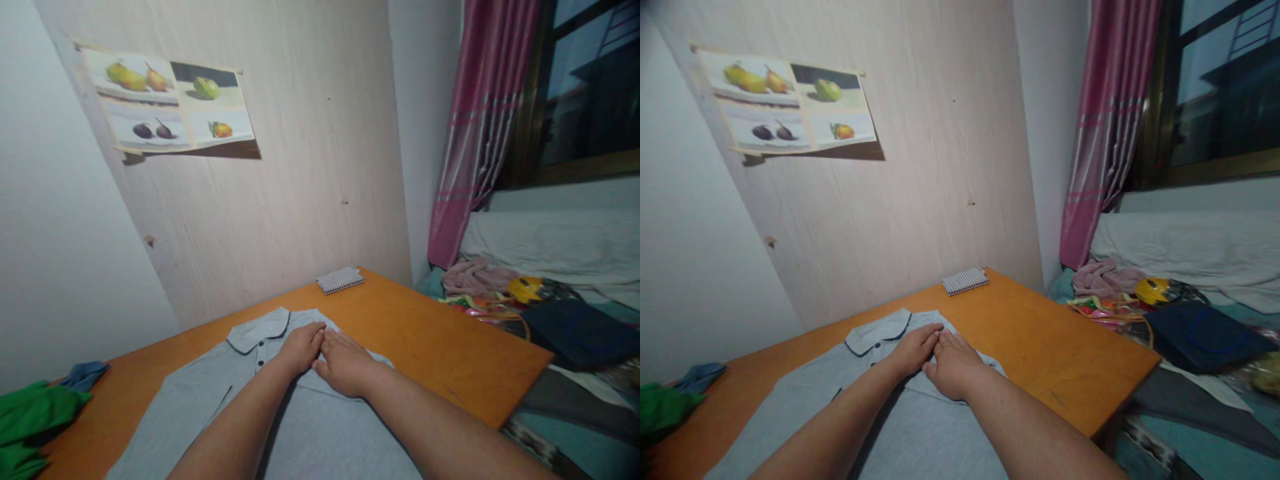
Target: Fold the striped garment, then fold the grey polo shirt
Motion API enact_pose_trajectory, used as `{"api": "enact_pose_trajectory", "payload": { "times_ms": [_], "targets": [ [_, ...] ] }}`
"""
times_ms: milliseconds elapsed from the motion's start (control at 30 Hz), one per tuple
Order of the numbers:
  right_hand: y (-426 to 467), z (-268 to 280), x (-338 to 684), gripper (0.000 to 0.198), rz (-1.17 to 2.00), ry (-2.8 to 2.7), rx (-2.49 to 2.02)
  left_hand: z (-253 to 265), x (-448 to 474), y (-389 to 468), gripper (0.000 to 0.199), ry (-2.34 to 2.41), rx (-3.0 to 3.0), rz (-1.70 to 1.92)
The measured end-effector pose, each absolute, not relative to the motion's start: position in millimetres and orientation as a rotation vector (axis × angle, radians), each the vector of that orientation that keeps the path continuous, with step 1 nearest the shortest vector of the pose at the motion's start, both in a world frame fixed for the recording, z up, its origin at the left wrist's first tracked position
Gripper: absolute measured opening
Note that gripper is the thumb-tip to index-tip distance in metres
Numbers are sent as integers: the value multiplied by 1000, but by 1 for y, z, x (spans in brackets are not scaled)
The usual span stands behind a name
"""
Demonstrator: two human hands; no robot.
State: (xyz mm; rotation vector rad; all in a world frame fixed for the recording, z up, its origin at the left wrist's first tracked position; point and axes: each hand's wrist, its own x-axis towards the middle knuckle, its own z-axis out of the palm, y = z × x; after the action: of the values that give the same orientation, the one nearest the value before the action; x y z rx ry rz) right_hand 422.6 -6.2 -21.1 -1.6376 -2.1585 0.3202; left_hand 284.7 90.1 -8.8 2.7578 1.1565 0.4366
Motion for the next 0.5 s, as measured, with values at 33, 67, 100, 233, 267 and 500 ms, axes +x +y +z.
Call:
{"api": "enact_pose_trajectory", "payload": {
  "times_ms": [33, 67, 100, 233, 267, 500],
  "targets": [
    [-6, -21, 423, 79, 320, -2162, -1639, -12, 284, 94, 48, 1175, 2754, 443],
    [-7, -21, 423, 78, 317, -2171, -1638, -13, 283, 97, 48, 1196, 2749, 451],
    [-7, -21, 423, 78, 314, -2180, -1638, -13, 283, 100, 47, 1216, 2746, 460],
    [-7, -21, 423, 79, 321, -2200, -1666, -11, 284, 109, 43, 1199, 2797, 481],
    [-7, -21, 423, 79, 325, -2198, -1676, -10, 285, 112, 43, 1180, 2832, 460],
    [-10, -17, 422, 79, 360, -2183, -1680, -15, 287, 124, 52, 1320, 2891, 176]
  ]
}}
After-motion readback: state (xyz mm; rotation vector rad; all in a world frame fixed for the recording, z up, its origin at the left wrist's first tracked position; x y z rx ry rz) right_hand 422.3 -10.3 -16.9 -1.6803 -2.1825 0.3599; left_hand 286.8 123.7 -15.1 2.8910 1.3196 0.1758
